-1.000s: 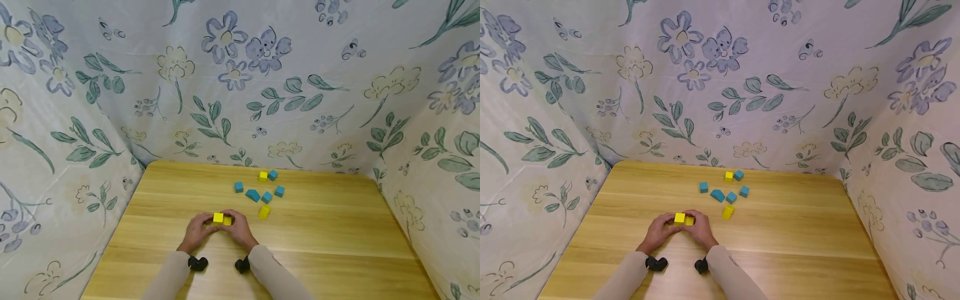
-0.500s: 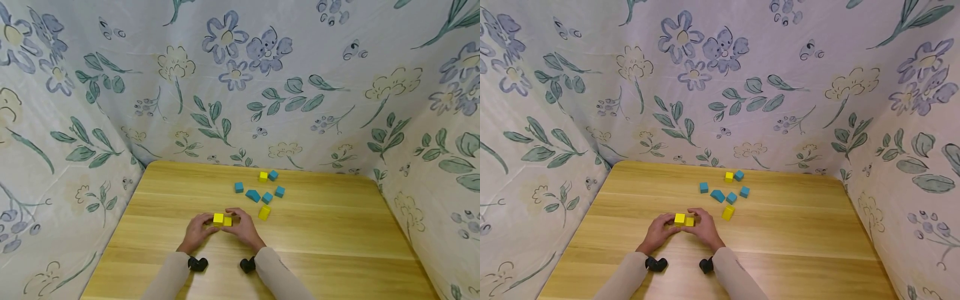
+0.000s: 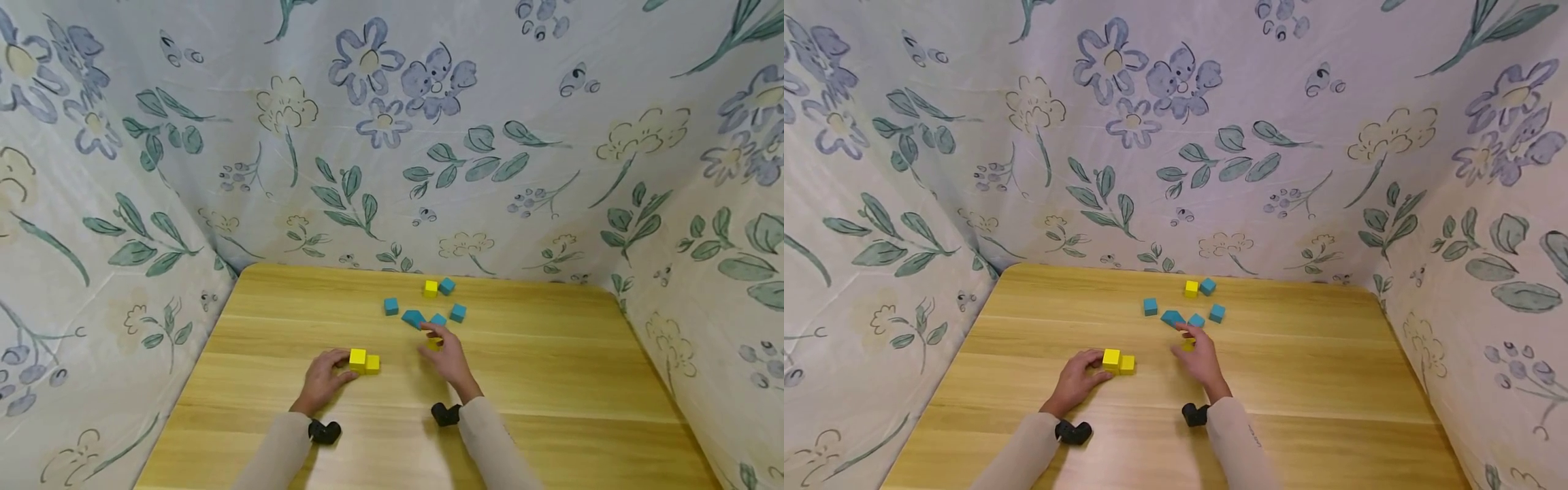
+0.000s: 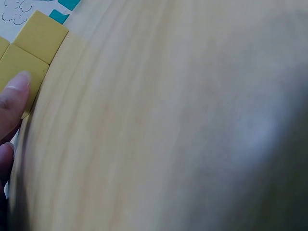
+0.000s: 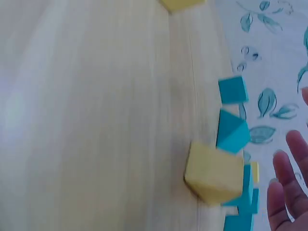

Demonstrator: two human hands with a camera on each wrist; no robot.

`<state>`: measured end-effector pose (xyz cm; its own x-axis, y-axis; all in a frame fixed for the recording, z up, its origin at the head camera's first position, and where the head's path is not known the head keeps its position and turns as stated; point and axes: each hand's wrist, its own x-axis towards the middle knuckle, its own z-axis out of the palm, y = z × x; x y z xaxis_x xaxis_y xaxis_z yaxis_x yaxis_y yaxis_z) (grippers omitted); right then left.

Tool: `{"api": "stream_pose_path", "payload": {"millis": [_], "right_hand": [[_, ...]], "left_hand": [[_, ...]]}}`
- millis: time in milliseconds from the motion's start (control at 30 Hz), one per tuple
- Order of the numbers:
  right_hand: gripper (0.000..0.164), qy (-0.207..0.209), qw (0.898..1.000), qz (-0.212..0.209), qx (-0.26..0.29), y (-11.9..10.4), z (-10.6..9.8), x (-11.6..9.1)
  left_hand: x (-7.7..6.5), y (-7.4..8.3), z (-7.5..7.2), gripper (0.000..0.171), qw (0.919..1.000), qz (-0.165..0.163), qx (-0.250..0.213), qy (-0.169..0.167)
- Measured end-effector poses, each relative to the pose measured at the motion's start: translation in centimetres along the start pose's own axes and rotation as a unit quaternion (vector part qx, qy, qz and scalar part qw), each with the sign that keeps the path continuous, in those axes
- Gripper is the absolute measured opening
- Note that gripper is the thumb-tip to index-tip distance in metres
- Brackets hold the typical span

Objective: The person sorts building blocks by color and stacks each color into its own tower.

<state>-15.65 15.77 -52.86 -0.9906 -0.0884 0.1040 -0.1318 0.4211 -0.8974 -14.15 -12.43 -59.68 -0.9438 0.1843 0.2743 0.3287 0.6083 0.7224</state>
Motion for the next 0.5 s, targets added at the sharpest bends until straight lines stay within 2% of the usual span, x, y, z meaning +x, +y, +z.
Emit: {"api": "stream_pose_path", "payload": {"millis": [100,267,500], "right_hand": [[0.042,0.028,0.999,0.015,-0.011,0.5,-1.5,0.9],[0.041,0.049,0.998,0.026,-0.019,1.4,-3.5,2.5],[0.041,0.051,0.997,0.04,-0.045,2.0,-4.6,6.0]], "left_hand": [[0.0,0.0,0.0,0.04,1.0,0.003,0.001,0.002],[-0.1,0.1,-0.1,0.039,1.0,0.004,0.0,0.002],[0.0,0.2,-0.1,0.039,1.0,0.004,0.002,0.002]]}}
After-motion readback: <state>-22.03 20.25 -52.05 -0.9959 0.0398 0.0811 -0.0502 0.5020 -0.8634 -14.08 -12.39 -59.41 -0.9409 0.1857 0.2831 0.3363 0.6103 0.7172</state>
